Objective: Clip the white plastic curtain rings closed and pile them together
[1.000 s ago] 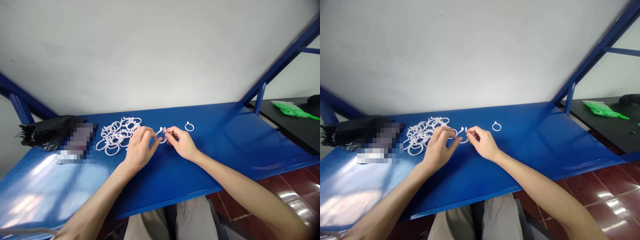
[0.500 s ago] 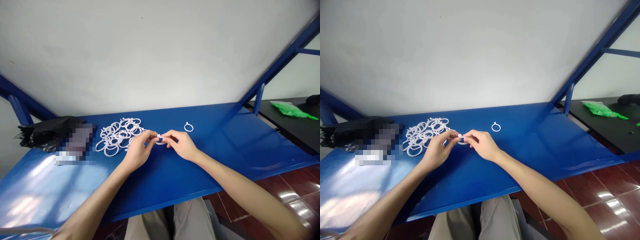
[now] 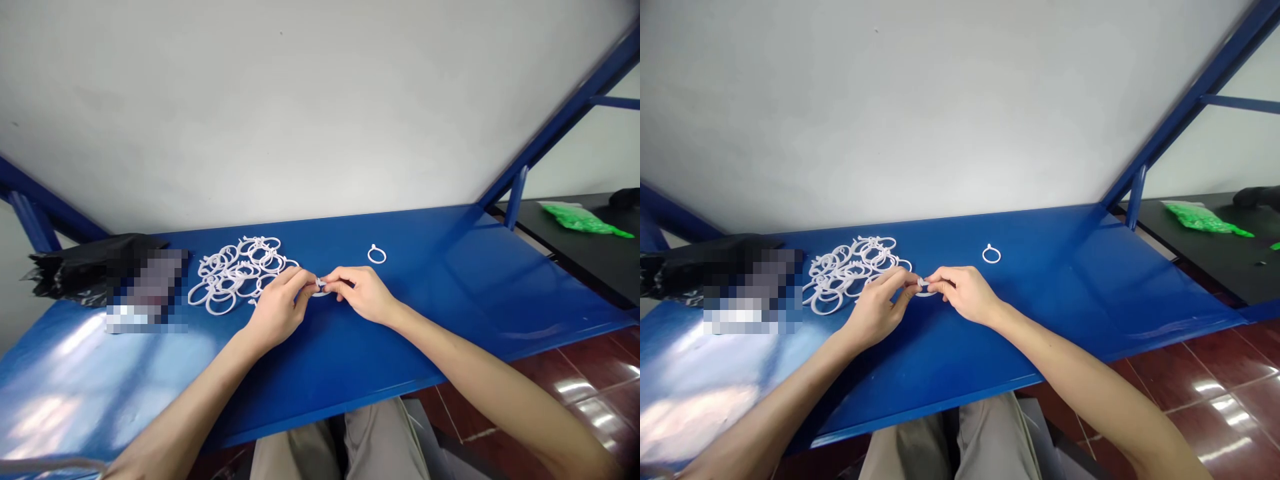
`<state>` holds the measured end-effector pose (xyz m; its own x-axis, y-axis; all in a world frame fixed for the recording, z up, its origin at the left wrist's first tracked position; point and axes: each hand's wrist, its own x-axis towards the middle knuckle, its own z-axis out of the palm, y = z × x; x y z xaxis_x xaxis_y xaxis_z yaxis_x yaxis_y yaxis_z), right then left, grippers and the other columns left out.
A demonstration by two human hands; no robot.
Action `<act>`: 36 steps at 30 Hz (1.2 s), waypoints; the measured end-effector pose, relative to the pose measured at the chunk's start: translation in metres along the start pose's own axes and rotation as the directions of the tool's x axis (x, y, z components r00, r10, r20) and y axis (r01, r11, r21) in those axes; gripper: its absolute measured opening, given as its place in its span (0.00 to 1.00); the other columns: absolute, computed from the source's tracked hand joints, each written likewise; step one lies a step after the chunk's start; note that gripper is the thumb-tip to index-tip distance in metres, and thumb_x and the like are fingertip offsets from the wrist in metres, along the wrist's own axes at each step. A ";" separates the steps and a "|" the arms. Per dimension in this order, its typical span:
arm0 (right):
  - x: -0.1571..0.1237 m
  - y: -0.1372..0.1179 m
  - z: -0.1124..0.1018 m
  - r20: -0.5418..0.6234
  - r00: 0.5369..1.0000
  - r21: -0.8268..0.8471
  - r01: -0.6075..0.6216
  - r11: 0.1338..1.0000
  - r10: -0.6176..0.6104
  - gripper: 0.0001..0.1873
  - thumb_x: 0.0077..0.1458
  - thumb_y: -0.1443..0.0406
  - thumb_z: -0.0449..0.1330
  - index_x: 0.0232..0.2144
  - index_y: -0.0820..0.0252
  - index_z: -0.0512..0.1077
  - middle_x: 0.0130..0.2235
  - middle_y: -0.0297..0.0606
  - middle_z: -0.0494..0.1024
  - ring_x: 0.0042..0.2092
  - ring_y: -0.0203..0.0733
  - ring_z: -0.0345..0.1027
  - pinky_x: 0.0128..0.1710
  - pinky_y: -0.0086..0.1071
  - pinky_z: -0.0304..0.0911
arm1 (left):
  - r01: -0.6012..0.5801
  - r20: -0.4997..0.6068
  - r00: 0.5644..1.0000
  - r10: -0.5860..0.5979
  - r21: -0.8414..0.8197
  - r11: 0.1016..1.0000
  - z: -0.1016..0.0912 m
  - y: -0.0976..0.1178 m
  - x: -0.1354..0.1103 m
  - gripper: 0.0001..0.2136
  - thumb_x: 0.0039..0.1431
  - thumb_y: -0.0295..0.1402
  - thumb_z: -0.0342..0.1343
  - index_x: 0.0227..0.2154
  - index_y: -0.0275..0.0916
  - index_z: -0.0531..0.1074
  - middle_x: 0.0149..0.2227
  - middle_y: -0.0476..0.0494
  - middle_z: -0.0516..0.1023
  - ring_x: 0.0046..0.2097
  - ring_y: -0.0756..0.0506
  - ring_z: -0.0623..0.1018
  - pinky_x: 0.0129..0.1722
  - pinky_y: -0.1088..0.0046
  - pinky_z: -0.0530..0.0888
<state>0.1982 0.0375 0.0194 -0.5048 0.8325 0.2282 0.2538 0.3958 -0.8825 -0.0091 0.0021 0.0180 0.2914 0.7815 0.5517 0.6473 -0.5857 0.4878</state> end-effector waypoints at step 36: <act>0.012 0.017 -0.054 -0.324 0.945 -0.784 -0.240 0.573 -0.048 0.14 0.67 0.64 0.58 0.52 0.60 0.78 0.48 0.46 0.82 0.53 0.57 0.66 0.49 0.46 0.69 | -0.153 0.089 0.988 0.125 0.499 0.853 -0.021 -0.049 0.005 0.09 0.67 0.33 0.55 0.36 0.42 0.81 0.43 0.39 0.77 0.44 0.39 0.71 0.46 0.57 0.74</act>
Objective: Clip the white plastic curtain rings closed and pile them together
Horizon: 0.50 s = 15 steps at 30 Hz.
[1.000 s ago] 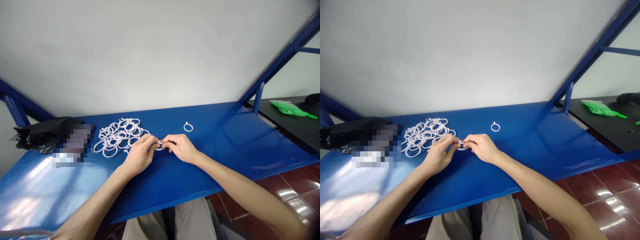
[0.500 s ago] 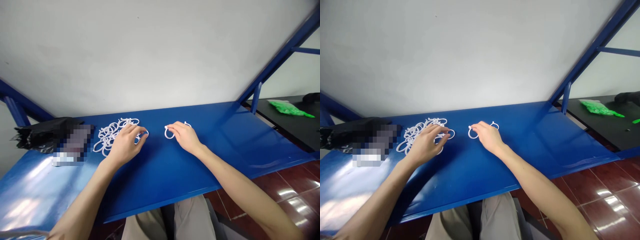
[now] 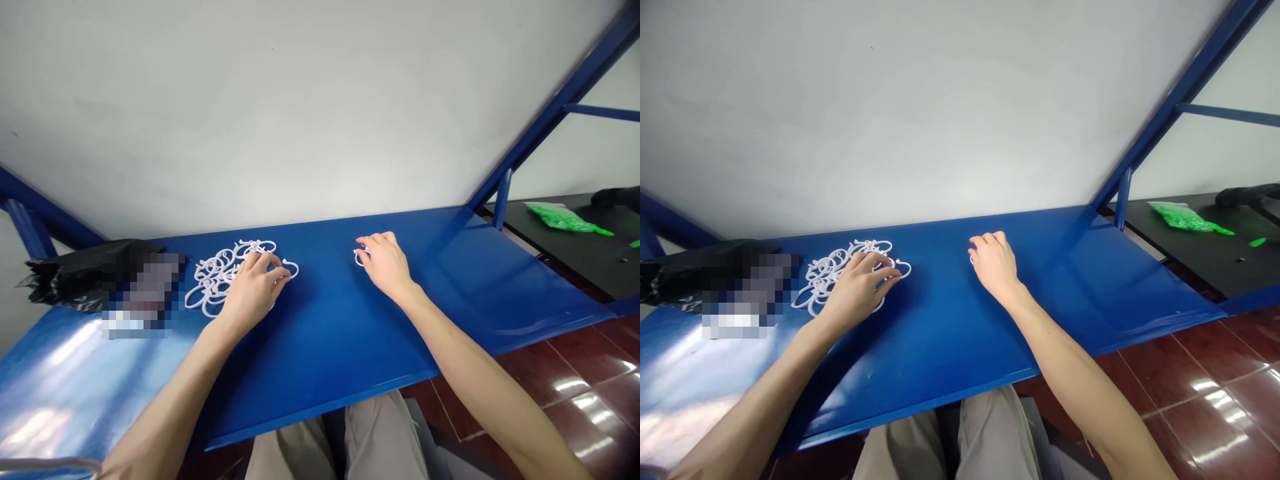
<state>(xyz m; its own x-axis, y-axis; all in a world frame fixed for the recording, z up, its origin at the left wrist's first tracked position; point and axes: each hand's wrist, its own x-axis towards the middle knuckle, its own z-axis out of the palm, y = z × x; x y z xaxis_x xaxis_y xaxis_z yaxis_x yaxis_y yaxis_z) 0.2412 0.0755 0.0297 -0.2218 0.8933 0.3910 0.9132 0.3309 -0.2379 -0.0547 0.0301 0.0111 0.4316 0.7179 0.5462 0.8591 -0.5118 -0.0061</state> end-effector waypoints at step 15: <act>-0.022 -0.044 0.016 0.000 0.976 0.689 0.157 0.708 -0.216 0.08 0.66 0.63 0.59 0.44 0.55 0.76 0.37 0.34 0.82 0.35 0.37 0.76 0.39 0.32 0.70 | -0.147 -0.232 0.968 0.096 -0.216 0.965 -0.016 0.046 0.006 0.04 0.67 0.28 0.57 0.43 0.39 0.73 0.42 0.43 0.77 0.41 0.47 0.76 0.44 0.69 0.75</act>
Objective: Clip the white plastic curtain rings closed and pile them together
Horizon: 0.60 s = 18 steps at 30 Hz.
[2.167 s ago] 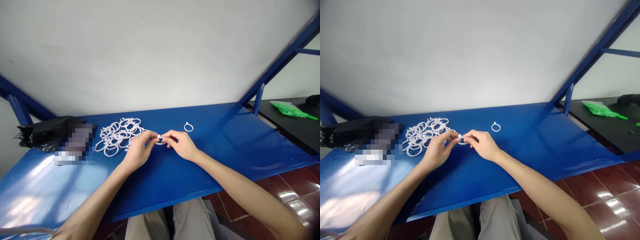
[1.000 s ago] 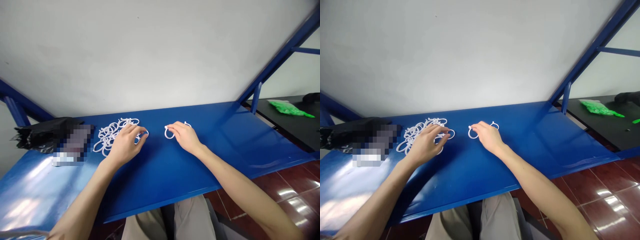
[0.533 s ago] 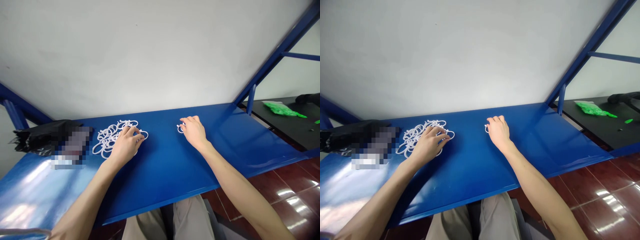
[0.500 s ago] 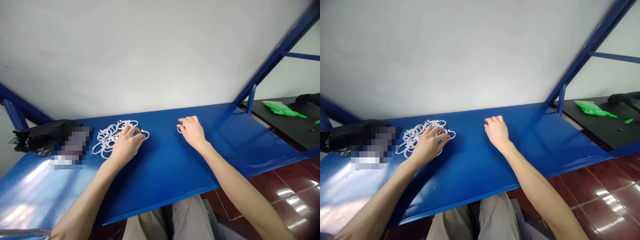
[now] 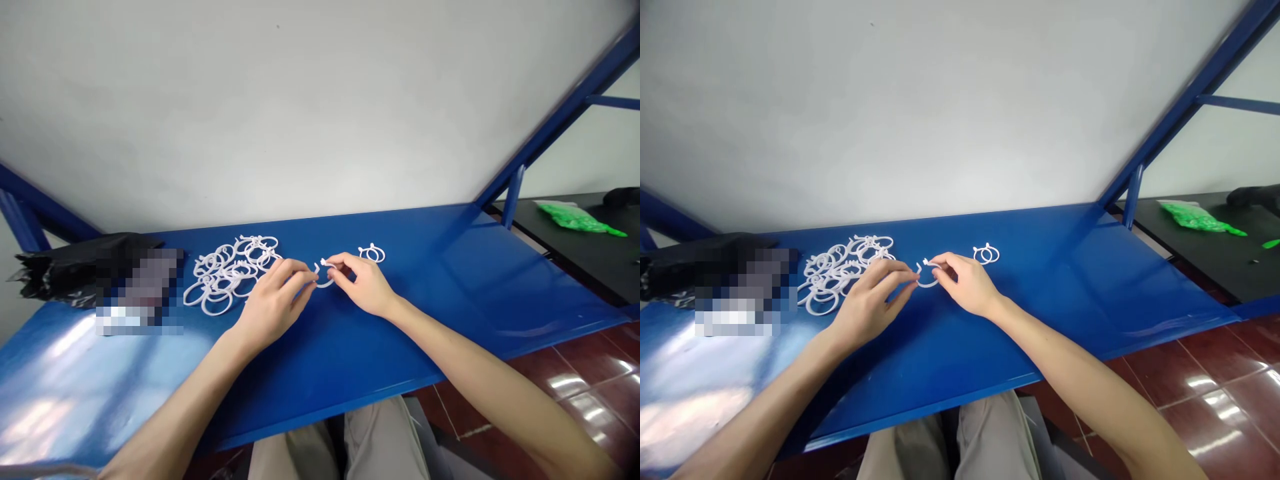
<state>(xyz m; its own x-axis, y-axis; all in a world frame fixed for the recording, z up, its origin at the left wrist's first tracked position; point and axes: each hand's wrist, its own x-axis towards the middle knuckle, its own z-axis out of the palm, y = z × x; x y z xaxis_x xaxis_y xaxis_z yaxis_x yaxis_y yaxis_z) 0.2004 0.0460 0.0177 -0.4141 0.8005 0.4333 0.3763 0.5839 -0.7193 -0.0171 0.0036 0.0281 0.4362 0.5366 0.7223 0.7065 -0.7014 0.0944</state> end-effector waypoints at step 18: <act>-0.003 -0.004 -0.002 0.104 0.985 -0.053 0.146 0.988 -0.140 0.11 0.68 0.60 0.59 0.44 0.57 0.79 0.40 0.38 0.83 0.39 0.40 0.77 0.40 0.33 0.69 | 0.303 0.165 0.946 -0.279 -0.143 0.942 0.005 0.002 -0.003 0.08 0.71 0.36 0.52 0.40 0.40 0.74 0.36 0.47 0.81 0.35 0.49 0.80 0.38 0.73 0.75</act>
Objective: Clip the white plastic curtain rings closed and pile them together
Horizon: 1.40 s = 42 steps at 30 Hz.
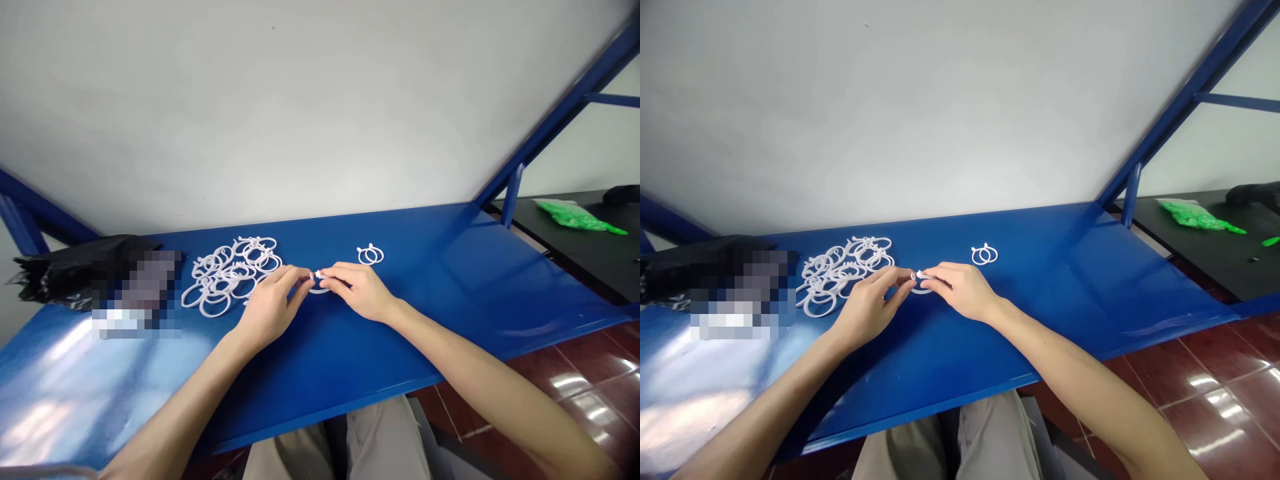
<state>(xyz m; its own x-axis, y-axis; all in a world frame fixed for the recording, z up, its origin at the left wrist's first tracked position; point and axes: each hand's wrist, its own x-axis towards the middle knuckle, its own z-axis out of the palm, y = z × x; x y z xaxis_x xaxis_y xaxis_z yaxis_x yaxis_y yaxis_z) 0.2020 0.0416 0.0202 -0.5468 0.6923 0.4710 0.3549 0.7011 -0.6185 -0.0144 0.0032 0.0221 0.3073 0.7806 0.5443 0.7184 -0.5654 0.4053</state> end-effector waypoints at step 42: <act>0.010 0.031 -0.044 -0.239 0.903 -0.497 -0.429 0.754 0.357 0.12 0.70 0.61 0.55 0.42 0.53 0.79 0.45 0.38 0.80 0.40 0.42 0.76 0.37 0.33 0.65 | 0.064 0.035 0.995 -0.095 0.513 0.856 -0.010 -0.055 0.002 0.14 0.63 0.26 0.48 0.44 0.38 0.79 0.48 0.34 0.79 0.49 0.33 0.74 0.48 0.51 0.74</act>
<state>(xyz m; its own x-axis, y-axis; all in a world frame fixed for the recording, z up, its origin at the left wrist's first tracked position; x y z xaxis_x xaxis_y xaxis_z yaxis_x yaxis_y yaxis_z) 0.2410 0.0777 0.0332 -0.1861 0.9163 0.3546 0.8794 0.3162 -0.3558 -0.0600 0.0330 0.0084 0.2590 0.8397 0.4773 0.9548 -0.2974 0.0050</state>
